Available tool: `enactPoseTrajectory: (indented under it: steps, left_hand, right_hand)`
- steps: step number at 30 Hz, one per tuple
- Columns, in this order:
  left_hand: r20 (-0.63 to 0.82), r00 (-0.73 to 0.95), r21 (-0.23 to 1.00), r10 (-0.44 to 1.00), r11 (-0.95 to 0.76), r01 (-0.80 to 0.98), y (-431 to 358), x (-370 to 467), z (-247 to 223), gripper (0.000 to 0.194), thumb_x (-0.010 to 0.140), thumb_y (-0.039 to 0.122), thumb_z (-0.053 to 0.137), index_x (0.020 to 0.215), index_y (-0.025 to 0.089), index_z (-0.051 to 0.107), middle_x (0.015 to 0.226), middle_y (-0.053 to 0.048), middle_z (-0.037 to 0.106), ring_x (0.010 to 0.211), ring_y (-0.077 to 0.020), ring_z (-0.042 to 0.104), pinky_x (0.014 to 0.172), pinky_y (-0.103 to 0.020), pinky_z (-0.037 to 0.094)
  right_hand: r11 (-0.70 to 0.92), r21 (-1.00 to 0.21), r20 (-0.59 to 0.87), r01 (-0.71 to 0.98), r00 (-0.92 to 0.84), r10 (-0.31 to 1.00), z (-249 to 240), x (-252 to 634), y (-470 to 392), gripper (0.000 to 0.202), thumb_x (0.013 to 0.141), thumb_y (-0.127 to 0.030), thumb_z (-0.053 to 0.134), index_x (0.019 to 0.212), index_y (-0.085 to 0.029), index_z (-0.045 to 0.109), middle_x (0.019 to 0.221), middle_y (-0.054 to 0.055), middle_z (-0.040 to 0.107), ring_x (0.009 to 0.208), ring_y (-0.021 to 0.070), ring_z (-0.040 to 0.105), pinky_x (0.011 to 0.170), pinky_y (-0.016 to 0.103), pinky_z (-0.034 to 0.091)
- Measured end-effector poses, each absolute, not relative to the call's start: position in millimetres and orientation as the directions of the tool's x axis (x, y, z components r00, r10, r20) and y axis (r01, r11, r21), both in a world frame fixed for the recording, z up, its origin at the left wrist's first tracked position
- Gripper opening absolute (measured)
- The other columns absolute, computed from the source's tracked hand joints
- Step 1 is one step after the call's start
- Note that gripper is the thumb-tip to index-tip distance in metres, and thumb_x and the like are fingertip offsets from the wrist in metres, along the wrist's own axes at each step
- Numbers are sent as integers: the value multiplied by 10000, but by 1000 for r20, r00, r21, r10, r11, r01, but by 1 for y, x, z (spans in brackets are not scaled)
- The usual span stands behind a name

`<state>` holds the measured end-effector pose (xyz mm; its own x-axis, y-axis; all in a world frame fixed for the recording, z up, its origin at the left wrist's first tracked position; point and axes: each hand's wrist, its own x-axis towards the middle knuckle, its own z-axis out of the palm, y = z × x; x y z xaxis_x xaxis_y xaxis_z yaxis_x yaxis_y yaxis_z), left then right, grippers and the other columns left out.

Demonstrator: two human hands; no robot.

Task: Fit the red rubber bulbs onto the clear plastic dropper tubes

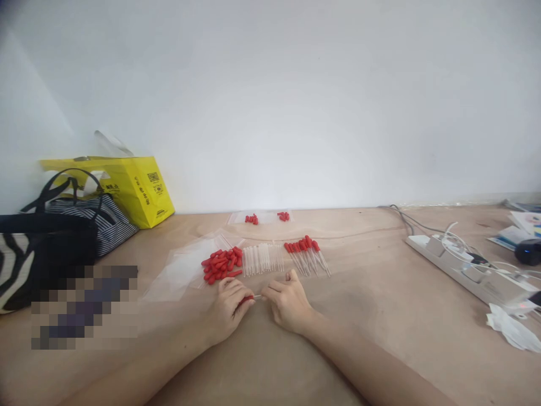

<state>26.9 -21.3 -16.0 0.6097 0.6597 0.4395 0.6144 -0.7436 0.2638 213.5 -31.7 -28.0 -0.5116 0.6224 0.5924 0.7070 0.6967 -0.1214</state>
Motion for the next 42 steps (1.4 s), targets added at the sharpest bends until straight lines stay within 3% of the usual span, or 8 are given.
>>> enactPoseTrajectory:
  steps: [11, 16, 25, 30, 33, 36, 42]
  left_hand:
    - [436, 604, 277, 667, -738, 615, -19, 26, -18, 205, 842, 258, 396, 733, 197, 558, 697, -2, 613, 732, -145, 523, 875, -391, 268]
    - [459, 585, 258, 669, -730, 633, -12, 19, -14, 155, 817, 323, 466, 860, 230, 582, 821, -9, 646, 834, -165, 535, 903, -412, 221]
    - [571, 563, 114, 598, -736, 667, -5, 8, -14, 171, 791, 299, 531, 935, 330, 618, 960, 19, 655, 947, -196, 524, 947, -475, 124]
    - [607, 551, 84, 572, -736, 672, -5, 9, -15, 193, 792, 303, 525, 963, 327, 612, 1025, 11, 636, 997, -211, 508, 960, -490, 134]
    - [611, 522, 92, 595, -708, 700, -2, 6, -17, 288, 788, 293, 519, 1073, 278, 556, 1066, -27, 612, 1021, -222, 492, 953, -480, 196]
    - [588, 472, 139, 658, -656, 742, 5, 0, -20, 274, 772, 264, 522, 1041, 242, 569, 1047, -52, 601, 985, -228, 503, 865, -435, 332]
    - [570, 403, 263, 716, -624, 736, 19, -6, -25, 181, 754, 181, 511, 911, 190, 600, 874, -49, 604, 859, -201, 534, 758, -360, 439]
  right_hand:
    - [699, -215, 551, 683, -506, 664, -30, 208, -30, 212, 834, -141, 365, 790, -191, 566, 661, -2, 592, 589, 101, 457, 634, 277, 197]
    - [700, -303, 532, 646, -495, 687, -26, 215, -27, 199, 874, -196, 357, 906, -194, 554, 816, 20, 623, 700, 110, 515, 657, 266, 234]
    - [645, -35, 620, 763, -490, 613, -24, 225, -28, 155, 832, -207, 445, 842, -216, 600, 729, 12, 617, 762, 151, 473, 838, 386, 193]
    - [613, 60, 664, 788, -490, 565, -29, 219, -28, 166, 808, -148, 444, 776, -202, 597, 653, -5, 589, 720, 128, 461, 881, 390, 160]
    - [523, 49, 717, 851, -394, 575, -31, 225, -22, 156, 791, -169, 463, 716, -192, 598, 627, -4, 586, 702, 128, 458, 866, 377, 167]
    - [341, -54, 750, 939, -187, 634, -32, 240, -11, 172, 787, -192, 458, 697, -197, 605, 642, 5, 608, 720, 144, 471, 834, 365, 176]
    - [-52, -241, 620, 969, 195, 760, -31, 265, 9, 191, 769, -242, 443, 734, -207, 627, 662, 24, 634, 751, 182, 501, 763, 350, 190]
